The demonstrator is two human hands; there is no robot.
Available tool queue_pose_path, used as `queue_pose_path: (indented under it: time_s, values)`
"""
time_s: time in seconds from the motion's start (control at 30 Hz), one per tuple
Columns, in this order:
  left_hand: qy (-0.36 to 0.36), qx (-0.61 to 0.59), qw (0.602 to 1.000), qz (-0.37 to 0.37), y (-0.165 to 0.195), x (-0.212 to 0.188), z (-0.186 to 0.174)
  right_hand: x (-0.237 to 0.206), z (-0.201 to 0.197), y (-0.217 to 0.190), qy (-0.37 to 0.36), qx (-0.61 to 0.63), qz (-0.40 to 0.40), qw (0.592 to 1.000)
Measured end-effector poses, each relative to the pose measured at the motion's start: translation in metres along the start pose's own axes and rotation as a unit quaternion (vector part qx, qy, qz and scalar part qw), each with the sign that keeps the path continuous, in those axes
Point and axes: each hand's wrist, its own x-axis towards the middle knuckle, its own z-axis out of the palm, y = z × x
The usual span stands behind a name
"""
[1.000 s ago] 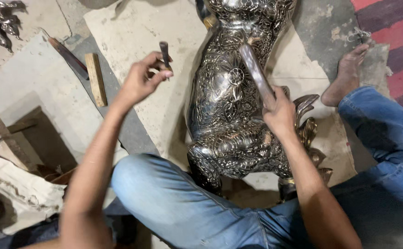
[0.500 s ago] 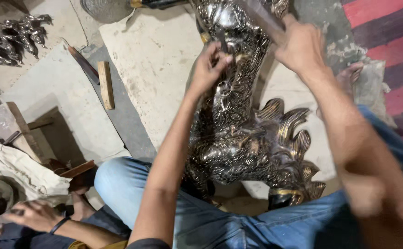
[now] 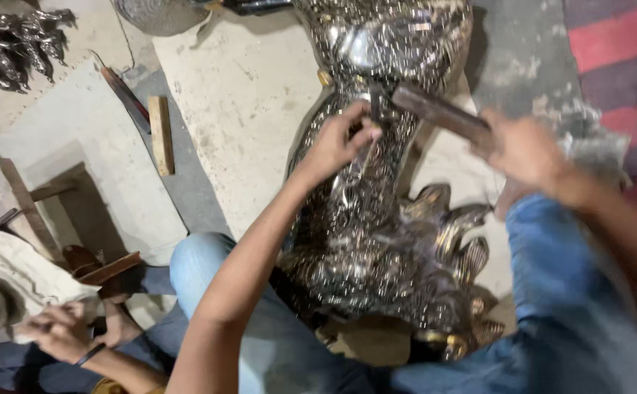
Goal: The person uses a hammer and chisel to engrave intricate floral patterns onto a large curved metal object. They repeatedly strike the chisel with the hammer to create detailed designs on the surface.
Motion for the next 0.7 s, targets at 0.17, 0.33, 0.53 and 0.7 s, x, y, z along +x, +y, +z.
queue_pose_path:
  time_s: [0.17, 0.33, 0.53, 0.7]
  values:
    - [0.015, 0.065, 0.998, 0.018, -0.009, -0.008, -0.001, 0.011, 0.041, -0.018, 0.061, -0.003, -0.019, 0.998]
    - [0.041, 0.075, 0.992, 0.092, -0.016, -0.020, 0.016, 0.014, 0.065, -0.025, 0.120, 0.125, -0.097, 0.980]
    - [0.033, 0.183, 0.977, 0.103, -0.020, -0.025, 0.030, 0.019, 0.084, -0.021, 0.055, 0.173, -0.092, 0.979]
    - [0.035, 0.199, 0.974, 0.103, -0.013, -0.035, 0.035, 0.009, 0.090, -0.010, -0.022, 0.097, -0.040, 0.994]
